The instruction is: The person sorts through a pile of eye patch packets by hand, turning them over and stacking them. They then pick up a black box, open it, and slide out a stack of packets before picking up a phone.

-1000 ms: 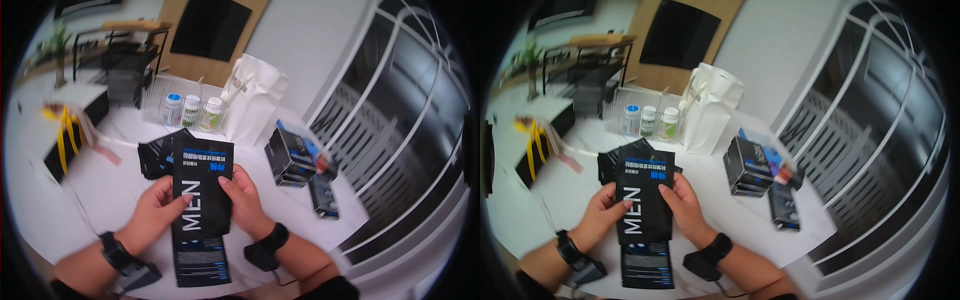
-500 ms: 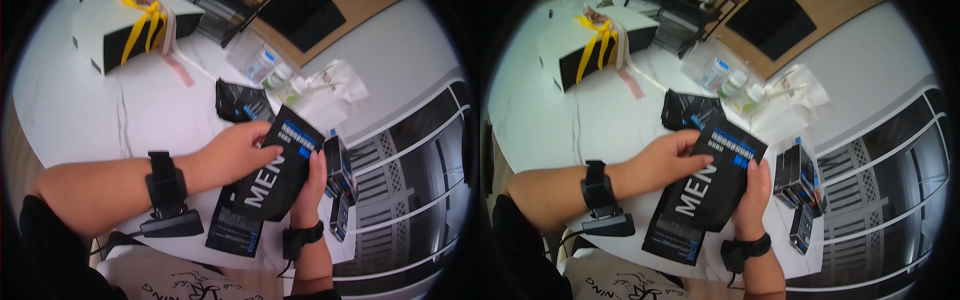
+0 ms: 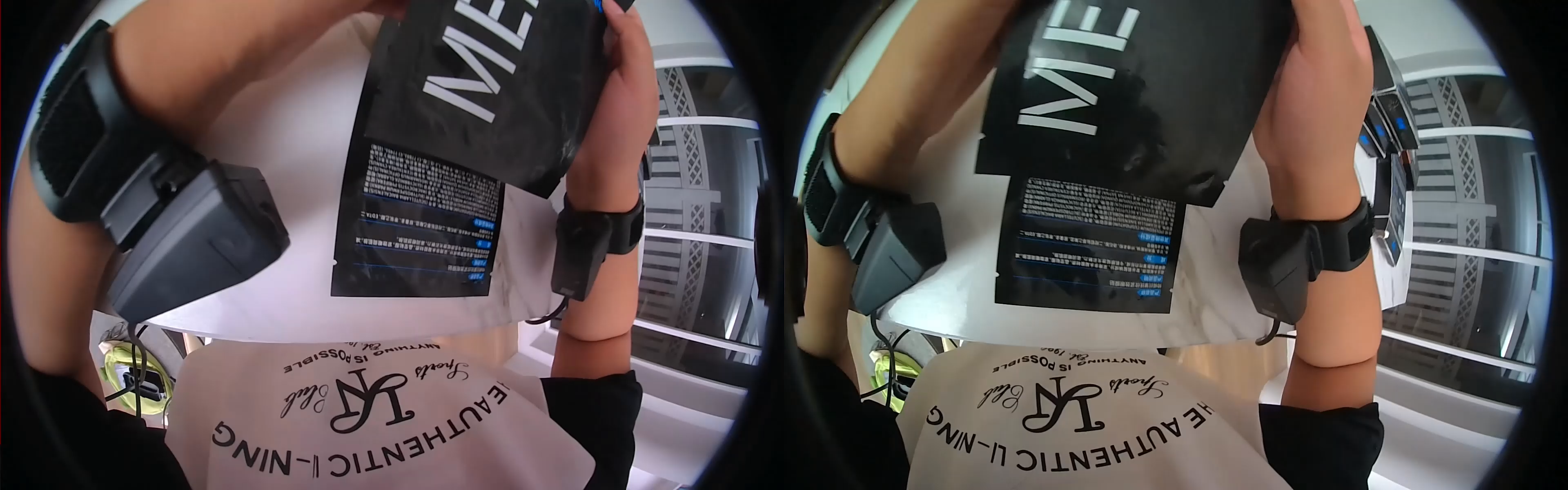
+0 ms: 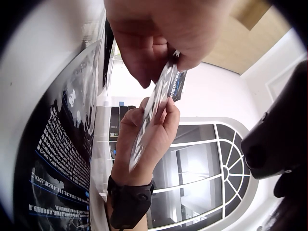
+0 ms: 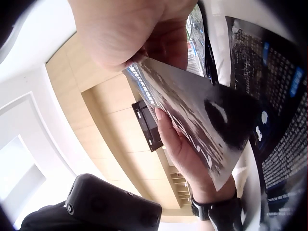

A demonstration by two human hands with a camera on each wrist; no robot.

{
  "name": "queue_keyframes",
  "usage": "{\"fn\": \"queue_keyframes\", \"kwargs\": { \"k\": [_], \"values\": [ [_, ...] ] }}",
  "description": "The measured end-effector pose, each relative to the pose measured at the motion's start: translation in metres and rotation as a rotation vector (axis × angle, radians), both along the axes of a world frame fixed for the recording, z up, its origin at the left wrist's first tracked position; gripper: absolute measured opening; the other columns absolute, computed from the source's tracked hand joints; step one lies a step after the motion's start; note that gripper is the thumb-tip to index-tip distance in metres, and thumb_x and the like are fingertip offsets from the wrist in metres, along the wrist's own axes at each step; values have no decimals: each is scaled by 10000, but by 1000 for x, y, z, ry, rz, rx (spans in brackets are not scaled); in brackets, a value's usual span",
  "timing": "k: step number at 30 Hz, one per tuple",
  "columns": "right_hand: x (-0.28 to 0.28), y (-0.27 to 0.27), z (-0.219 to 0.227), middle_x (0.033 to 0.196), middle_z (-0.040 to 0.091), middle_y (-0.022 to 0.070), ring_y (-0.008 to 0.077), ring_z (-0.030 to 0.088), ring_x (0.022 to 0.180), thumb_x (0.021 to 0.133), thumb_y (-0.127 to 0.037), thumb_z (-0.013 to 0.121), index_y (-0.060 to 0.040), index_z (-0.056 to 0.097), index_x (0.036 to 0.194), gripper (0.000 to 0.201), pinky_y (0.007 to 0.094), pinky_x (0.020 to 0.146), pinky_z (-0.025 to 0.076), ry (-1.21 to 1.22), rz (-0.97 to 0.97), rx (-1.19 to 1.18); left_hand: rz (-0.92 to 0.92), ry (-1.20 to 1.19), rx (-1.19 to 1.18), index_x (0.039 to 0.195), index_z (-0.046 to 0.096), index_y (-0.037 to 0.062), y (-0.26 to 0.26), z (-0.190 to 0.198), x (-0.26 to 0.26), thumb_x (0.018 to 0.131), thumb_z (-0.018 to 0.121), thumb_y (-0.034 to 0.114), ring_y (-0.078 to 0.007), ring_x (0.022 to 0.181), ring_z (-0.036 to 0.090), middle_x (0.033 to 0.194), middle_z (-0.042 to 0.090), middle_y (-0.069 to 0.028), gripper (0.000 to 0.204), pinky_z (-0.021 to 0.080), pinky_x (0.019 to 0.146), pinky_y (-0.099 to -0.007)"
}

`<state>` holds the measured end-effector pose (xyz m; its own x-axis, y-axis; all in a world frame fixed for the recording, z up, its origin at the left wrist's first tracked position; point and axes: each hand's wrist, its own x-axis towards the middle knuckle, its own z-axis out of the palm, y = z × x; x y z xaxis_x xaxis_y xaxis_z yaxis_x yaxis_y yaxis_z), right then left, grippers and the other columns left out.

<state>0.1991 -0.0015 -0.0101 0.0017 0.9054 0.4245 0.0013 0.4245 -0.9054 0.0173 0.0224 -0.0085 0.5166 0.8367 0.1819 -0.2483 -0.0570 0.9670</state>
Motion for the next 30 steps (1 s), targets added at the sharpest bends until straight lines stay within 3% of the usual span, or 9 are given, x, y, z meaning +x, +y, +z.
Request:
{"fn": "queue_keyframes", "kwargs": {
  "k": [5,7,11,13,17,18,21,22,30],
  "values": [
    [-29,0,-3,951,590,91,136,557,837,878,-180,434,15,515,1041,267,208,758,439,29,-336,20,240,71,251,968,539,-8,-11,-11,12,854,539,272,-101,706,617,839,631,-65,302,492,666,-182],
    [-12,0,-3,991,591,110,147,560,885,881,-203,455,22,508,1073,300,227,823,432,175,197,14,180,37,167,937,553,-14,-10,-5,10,850,538,266,-104,691,610,826,631,-72,293,484,645,-181],
    [-3,0,-3,1016,587,128,169,558,946,881,-221,471,22,489,1119,341,253,883,421,84,282,3,187,73,278,928,558,-15,-13,-11,7,848,538,260,-102,685,605,815,630,-71,287,480,631,-182],
    [0,-1,-2,1012,599,45,118,580,897,896,-251,463,-54,551,1084,286,219,808,431,-45,-343,-71,205,89,336,924,561,-15,-13,-15,3,846,538,257,-101,682,603,810,629,-70,284,478,624,-182],
    [-4,-1,0,1000,600,45,116,574,872,881,-263,497,-45,558,1068,293,220,799,431,-115,-441,67,245,111,474,916,566,-16,-10,-12,-3,844,538,252,-99,677,598,799,628,-69,279,473,610,-183],
    [-8,-2,3,889,590,28,79,548,767,885,-195,480,-25,550,957,198,210,679,432,82,-170,-63,109,57,281,926,568,-11,-4,-6,-6,844,538,248,-94,670,594,788,626,-64,273,472,596,-186],
    [-10,3,3,852,573,15,67,532,752,893,-239,480,-44,544,906,205,205,658,428,65,-248,-60,-110,13,-48,974,559,-9,3,13,-13,849,548,252,-88,654,590,780,626,-65,289,483,589,-190],
    [-9,5,5,840,562,10,67,527,745,895,-246,480,-46,529,904,206,198,649,426,44,-239,-61,11,-64,191,942,587,37,22,-15,4,820,613,233,-31,694,566,797,620,5,232,453,635,-165],
    [-21,-12,13,947,556,55,96,519,844,885,-173,494,-1,485,1001,208,236,755,420,125,-57,-125,-97,-171,-68,980,576,20,15,-8,2,854,573,130,-12,773,523,889,605,23,167,441,679,-161]
  ]
}}
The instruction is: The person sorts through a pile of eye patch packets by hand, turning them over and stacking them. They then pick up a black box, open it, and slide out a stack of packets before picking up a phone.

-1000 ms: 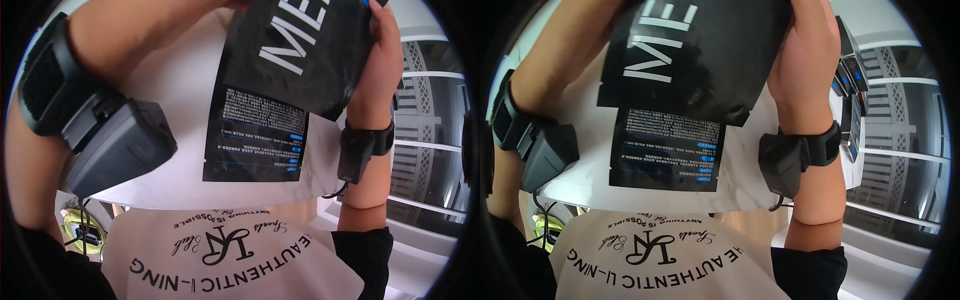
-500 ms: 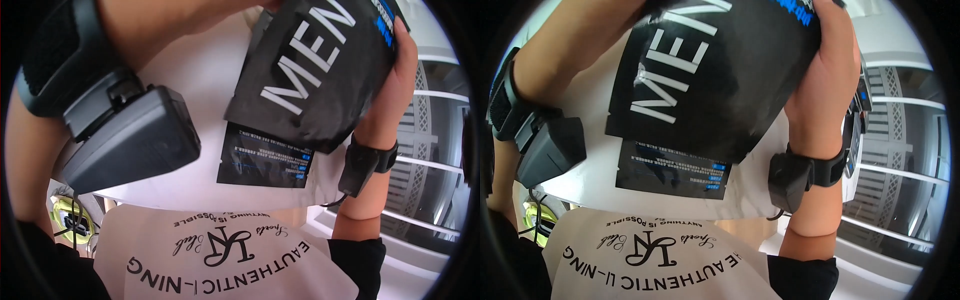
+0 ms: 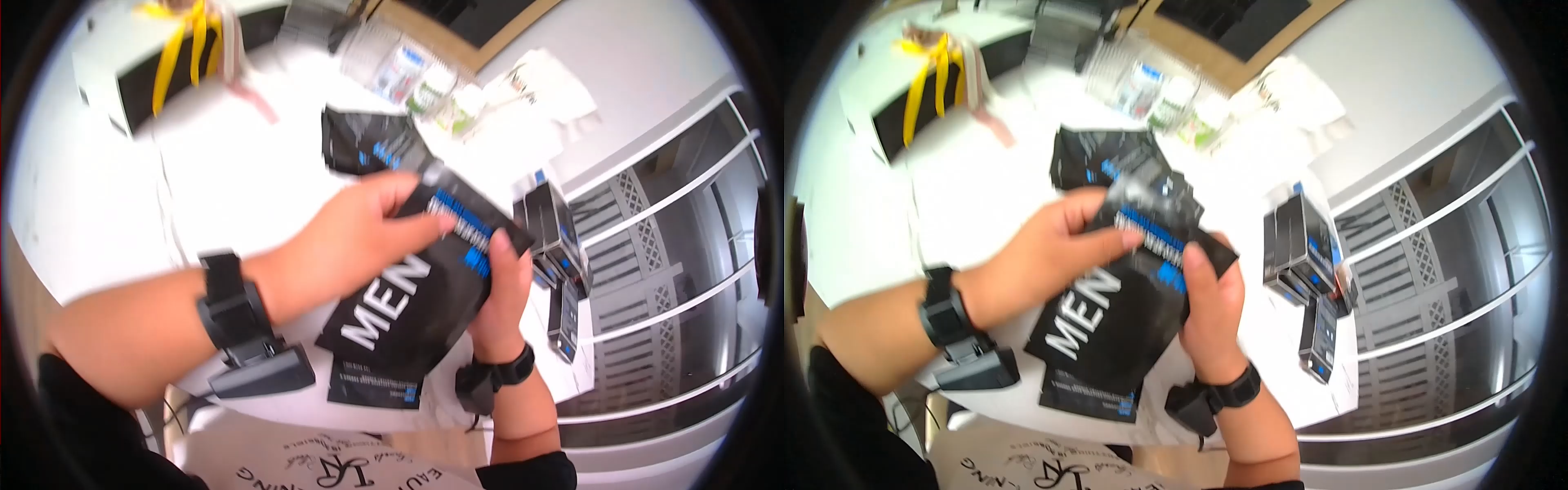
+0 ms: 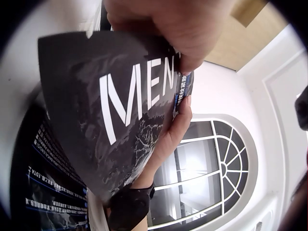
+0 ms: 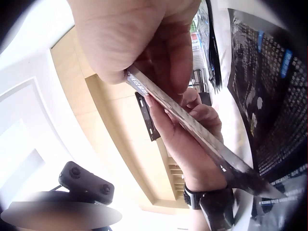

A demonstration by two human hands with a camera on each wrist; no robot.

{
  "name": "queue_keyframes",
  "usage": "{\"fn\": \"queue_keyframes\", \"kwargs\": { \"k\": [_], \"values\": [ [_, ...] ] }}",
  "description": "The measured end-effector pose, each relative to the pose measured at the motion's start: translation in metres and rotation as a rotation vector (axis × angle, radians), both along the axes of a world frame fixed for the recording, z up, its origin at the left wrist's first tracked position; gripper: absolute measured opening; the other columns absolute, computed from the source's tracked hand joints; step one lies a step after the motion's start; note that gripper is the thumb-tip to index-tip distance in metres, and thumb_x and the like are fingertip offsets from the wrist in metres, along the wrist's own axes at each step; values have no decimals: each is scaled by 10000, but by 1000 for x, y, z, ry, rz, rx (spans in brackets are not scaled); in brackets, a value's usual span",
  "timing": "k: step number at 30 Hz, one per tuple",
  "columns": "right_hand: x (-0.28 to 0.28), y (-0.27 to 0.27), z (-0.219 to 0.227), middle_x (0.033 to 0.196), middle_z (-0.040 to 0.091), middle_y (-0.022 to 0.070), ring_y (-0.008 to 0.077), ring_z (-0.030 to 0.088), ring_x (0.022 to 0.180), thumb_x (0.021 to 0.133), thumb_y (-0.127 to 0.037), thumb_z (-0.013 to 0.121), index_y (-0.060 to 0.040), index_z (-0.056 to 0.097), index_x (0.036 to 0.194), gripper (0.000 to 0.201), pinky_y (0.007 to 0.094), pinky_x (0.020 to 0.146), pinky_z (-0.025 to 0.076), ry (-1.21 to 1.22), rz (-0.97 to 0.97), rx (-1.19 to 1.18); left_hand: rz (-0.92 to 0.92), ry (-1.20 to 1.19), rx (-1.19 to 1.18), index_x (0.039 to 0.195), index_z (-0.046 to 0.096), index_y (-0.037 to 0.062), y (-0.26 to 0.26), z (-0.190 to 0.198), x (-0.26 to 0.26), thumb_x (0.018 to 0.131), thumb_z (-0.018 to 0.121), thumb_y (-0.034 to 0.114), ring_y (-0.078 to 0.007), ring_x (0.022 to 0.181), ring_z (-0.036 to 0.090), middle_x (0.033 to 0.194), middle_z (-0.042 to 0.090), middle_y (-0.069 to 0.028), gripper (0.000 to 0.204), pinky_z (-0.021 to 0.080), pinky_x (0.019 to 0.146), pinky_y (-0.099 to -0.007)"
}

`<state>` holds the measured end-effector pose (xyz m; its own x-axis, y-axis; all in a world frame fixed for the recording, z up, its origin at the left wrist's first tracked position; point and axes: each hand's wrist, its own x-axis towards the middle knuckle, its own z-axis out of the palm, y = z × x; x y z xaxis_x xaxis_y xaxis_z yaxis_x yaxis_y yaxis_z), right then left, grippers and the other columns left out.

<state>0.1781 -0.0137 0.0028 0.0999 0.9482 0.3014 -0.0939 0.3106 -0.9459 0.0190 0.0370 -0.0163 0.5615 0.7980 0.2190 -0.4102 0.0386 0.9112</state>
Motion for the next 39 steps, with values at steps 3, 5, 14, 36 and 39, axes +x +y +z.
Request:
{"fn": "queue_keyframes", "kwargs": {
  "k": [3,5,14,36,39],
  "values": [
    [6,2,-3,948,554,48,85,511,843,893,-164,485,2,482,1019,209,227,751,420,-7,11,-5,3,41,-10,986,573,24,-5,6,-2,853,574,115,-12,798,515,904,598,32,162,430,703,-164],
    [6,-1,-1,953,554,43,74,509,839,909,-166,461,-3,484,1023,201,220,747,423,52,39,-7,8,-49,-22,916,555,15,-10,9,1,839,594,131,-23,709,530,813,599,16,145,447,617,-179],
    [19,-1,-3,789,521,-39,13,436,704,915,-164,471,-25,529,911,151,165,635,376,-60,92,38,61,105,-26,1033,541,21,-15,8,2,872,556,152,-30,797,525,908,595,13,208,440,703,-186],
    [28,1,-5,584,506,26,74,431,532,878,-243,518,-22,545,906,224,251,494,373,-214,25,102,245,141,162,1038,544,8,-14,-1,5,878,520,81,-78,839,551,963,607,-44,178,435,767,-211],
    [27,-4,-2,568,502,55,101,436,494,878,-239,517,-23,539,883,218,269,470,370,-252,26,126,279,128,147,1036,545,7,-14,3,7,877,524,82,-77,837,549,959,607,-40,176,431,766,-209]
  ]
}}
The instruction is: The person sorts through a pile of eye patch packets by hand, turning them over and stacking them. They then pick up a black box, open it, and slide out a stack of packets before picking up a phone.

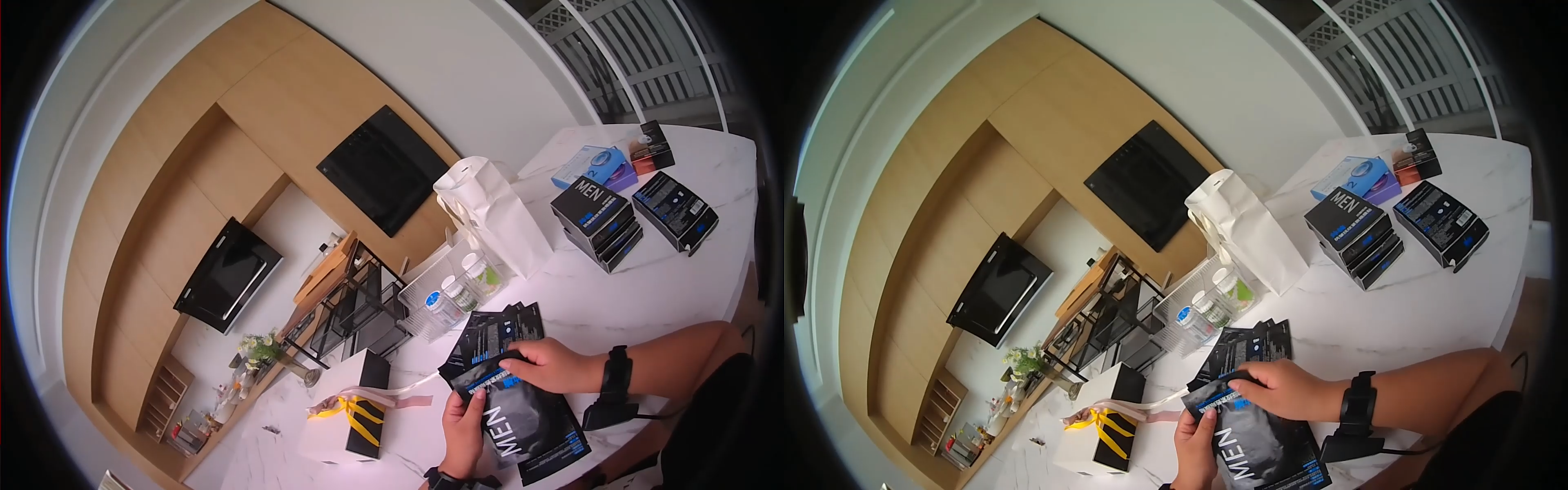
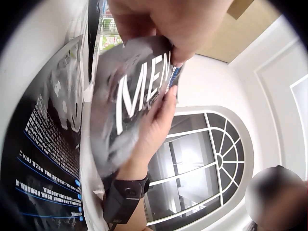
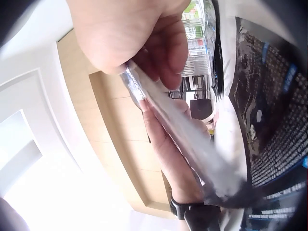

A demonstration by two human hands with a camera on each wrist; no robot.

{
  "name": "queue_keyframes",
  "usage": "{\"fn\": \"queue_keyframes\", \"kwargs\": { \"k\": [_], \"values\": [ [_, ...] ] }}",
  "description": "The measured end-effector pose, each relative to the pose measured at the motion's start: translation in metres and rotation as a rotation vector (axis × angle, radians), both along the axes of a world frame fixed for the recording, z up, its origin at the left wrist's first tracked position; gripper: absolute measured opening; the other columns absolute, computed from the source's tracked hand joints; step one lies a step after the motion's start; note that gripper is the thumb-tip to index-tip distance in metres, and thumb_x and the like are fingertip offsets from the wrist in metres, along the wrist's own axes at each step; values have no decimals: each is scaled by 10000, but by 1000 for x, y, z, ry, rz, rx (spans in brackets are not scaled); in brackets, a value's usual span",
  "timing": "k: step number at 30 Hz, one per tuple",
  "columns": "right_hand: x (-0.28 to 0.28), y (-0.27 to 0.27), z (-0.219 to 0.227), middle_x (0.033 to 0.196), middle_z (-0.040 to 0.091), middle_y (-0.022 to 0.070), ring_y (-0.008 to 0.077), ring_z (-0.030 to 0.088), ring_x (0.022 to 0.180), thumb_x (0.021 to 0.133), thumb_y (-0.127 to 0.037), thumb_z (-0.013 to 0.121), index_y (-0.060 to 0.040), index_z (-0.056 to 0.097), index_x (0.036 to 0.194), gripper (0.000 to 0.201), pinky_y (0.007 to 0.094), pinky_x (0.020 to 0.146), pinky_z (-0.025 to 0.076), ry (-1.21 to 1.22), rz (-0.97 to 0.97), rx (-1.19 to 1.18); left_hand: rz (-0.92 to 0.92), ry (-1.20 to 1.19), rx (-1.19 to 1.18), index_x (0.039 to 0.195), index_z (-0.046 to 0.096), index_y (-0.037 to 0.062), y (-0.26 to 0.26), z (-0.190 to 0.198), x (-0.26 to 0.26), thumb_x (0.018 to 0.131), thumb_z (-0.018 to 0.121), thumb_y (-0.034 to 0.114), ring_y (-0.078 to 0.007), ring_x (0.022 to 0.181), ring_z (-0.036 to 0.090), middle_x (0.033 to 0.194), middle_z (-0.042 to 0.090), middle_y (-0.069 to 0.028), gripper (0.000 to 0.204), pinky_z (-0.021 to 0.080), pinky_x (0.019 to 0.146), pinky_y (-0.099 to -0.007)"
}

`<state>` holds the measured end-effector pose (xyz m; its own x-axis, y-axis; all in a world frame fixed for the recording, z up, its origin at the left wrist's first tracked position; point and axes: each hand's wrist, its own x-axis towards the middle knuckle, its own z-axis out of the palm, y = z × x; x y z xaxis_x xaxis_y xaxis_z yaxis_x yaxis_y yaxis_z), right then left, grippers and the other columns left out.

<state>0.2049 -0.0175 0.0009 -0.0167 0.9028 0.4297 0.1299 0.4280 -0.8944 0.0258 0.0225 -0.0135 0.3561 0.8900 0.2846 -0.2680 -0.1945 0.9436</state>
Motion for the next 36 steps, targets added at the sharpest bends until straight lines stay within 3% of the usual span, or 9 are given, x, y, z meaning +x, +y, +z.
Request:
{"fn": "queue_keyframes", "kwargs": {
  "k": [5,12,16,19,22,24,26,29,36],
  "values": [
    [0,-5,3,584,525,107,194,486,477,881,-236,509,-40,537,880,199,290,469,379,-150,-11,189,-18,37,50,1058,536,0,3,-2,-2,871,535,75,-78,856,539,995,598,-45,202,423,782,-211],
    [1,1,-1,545,488,71,149,464,454,885,-265,514,-32,482,784,255,282,449,369,-84,-61,123,56,45,103,1033,539,-5,1,1,-1,867,520,58,-107,862,558,1009,596,-74,178,437,791,-233],
    [0,-1,-1,508,469,38,90,413,410,878,-311,526,-42,435,722,324,245,399,341,-4,83,125,111,-7,75,1027,544,3,6,-1,-3,878,504,80,-115,830,572,960,610,-71,172,459,756,-239],
    [1,3,-4,537,497,71,126,438,440,858,-278,552,-27,439,707,314,284,430,353,-229,15,66,107,-79,67,1040,537,8,9,-1,-5,886,488,94,-130,833,580,968,608,-72,183,464,762,-251],
    [0,2,-3,557,507,86,146,448,467,853,-261,556,-18,439,702,310,303,455,359,-79,-48,99,37,-77,23,1049,535,8,5,2,-1,882,487,87,-130,830,582,973,608,-67,190,459,772,-250],
    [0,8,-5,634,550,55,77,469,573,865,-208,549,-6,522,828,207,258,528,409,-42,-52,54,-3,69,-75,1001,557,17,7,-2,-3,851,566,89,-87,818,560,931,608,-33,167,442,742,-211],
    [0,8,-11,561,514,111,218,477,470,848,-285,558,-24,459,729,303,323,460,371,-73,-84,155,-4,86,-80,995,563,18,7,-4,-3,840,583,84,-86,807,562,920,613,-30,170,443,730,-207],
    [2,-1,-4,572,541,126,306,543,515,834,-365,545,-38,510,804,330,356,469,406,-319,-19,254,-24,83,-25,1002,563,16,10,-7,-6,838,584,78,-85,811,562,928,616,-38,176,445,732,-213],
    [1,7,-9,622,572,157,327,572,566,845,-346,526,-7,530,929,350,369,522,448,-226,-86,217,45,-9,27,1013,565,5,1,0,-2,830,586,55,-100,824,566,945,618,-52,191,449,755,-230]
  ]
}}
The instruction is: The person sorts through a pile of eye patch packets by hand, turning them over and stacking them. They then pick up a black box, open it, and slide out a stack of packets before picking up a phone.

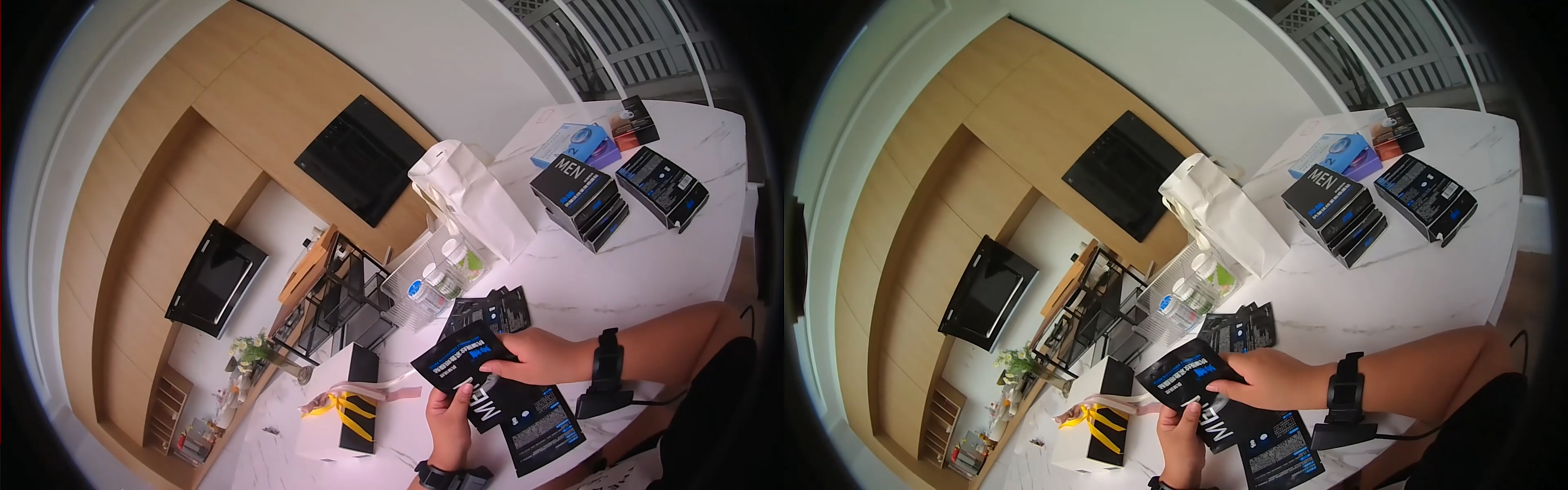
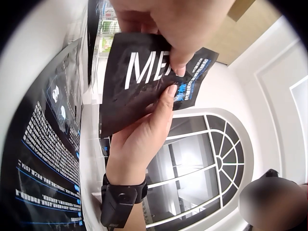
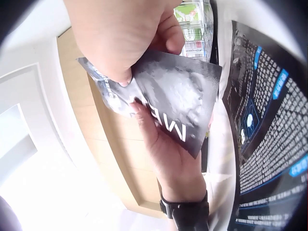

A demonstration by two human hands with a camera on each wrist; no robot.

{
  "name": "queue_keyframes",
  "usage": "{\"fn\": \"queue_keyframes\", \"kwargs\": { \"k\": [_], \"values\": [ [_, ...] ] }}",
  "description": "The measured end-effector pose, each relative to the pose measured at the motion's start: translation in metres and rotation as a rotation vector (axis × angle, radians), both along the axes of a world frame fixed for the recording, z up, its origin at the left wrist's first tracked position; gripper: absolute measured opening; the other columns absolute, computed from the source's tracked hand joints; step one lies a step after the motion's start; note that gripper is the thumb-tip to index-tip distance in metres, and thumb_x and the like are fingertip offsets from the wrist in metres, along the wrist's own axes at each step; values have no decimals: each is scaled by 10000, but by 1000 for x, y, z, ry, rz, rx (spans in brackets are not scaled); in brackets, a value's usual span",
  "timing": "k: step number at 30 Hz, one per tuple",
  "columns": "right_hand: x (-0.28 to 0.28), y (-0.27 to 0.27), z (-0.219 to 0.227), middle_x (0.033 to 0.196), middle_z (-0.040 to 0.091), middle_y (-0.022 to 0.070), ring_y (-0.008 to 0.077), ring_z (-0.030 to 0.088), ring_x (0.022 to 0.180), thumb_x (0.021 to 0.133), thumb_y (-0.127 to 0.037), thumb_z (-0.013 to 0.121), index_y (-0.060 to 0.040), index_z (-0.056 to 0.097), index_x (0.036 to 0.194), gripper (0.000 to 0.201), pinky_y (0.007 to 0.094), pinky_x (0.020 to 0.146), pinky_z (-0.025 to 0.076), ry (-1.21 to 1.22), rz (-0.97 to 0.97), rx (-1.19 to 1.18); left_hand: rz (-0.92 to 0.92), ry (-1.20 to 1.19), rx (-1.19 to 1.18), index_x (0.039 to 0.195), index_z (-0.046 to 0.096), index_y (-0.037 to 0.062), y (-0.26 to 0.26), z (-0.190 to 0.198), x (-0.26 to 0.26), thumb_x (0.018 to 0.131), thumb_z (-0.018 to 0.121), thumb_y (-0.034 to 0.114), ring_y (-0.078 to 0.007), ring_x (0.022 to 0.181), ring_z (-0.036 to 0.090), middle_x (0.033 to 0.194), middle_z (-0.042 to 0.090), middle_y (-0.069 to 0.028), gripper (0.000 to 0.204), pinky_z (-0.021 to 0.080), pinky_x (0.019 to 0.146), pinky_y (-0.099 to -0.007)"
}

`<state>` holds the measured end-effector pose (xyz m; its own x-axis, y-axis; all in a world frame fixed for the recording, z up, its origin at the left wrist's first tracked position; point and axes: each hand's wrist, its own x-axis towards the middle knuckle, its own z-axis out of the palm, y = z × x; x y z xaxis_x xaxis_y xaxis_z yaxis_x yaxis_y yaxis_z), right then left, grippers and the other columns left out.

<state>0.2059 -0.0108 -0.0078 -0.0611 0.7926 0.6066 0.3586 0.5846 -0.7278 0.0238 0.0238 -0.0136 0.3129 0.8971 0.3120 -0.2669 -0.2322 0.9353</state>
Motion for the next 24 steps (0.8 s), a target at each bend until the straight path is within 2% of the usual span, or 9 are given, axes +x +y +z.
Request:
{"fn": "queue_keyframes", "kwargs": {
  "k": [6,10,12,14,16,18,20,21,24],
  "values": [
    [0,-8,5,634,572,163,320,572,569,847,-343,535,-13,531,940,343,367,516,434,-142,109,14,6,104,-10,1008,569,11,6,-4,-6,826,587,53,-101,831,561,938,619,-48,188,434,773,-229],
    [2,-5,5,653,585,154,287,588,590,842,-358,544,-13,543,936,357,339,535,445,-32,-7,-92,-63,-33,11,1001,567,14,2,-2,-4,823,593,64,-101,836,562,949,617,-51,187,436,775,-231],
    [2,-2,4,678,598,140,260,599,603,844,-359,544,-20,552,942,353,322,562,455,98,88,-145,-29,-10,25,1012,562,17,0,-1,-3,829,586,70,-103,841,563,959,615,-53,192,437,779,-233],
    [1,-4,4,699,606,129,241,606,628,844,-357,544,-36,562,962,343,316,586,459,125,135,-74,1,-21,9,1017,559,17,2,0,-2,834,579,77,-105,842,564,961,614,-53,194,438,781,-233],
    [3,-7,6,706,609,131,254,605,641,843,-350,543,-47,566,982,334,323,587,459,-59,151,-163,31,-31,-7,1023,556,18,5,0,-2,839,573,83,-106,842,564,962,613,-53,196,438,782,-234],
    [1,-4,0,700,603,134,268,593,626,843,-340,542,-36,565,941,320,329,572,449,-11,139,-141,1,-61,-30,1044,539,18,7,-3,-4,849,559,94,-108,847,562,969,605,-46,210,443,783,-239],
    [3,-3,1,672,590,136,283,579,602,843,-332,540,-28,556,893,308,342,554,437,-36,-50,-170,-119,-66,-57,1070,513,22,7,-4,-2,855,547,82,-103,855,558,982,589,-35,225,450,775,-240],
    [-1,1,1,641,575,140,292,569,578,844,-341,538,-26,541,840,315,356,535,427,140,-40,-75,-115,-5,-91,1061,519,23,5,-3,0,854,549,77,-103,851,558,975,591,-34,215,450,775,-240],
    [1,-1,-1,618,566,139,297,565,553,845,-355,534,-28,542,836,328,358,516,425,65,-41,-39,-90,63,-128,1040,534,23,5,-5,1,851,555,70,-101,842,557,957,597,-33,196,450,777,-240]
  ]
}}
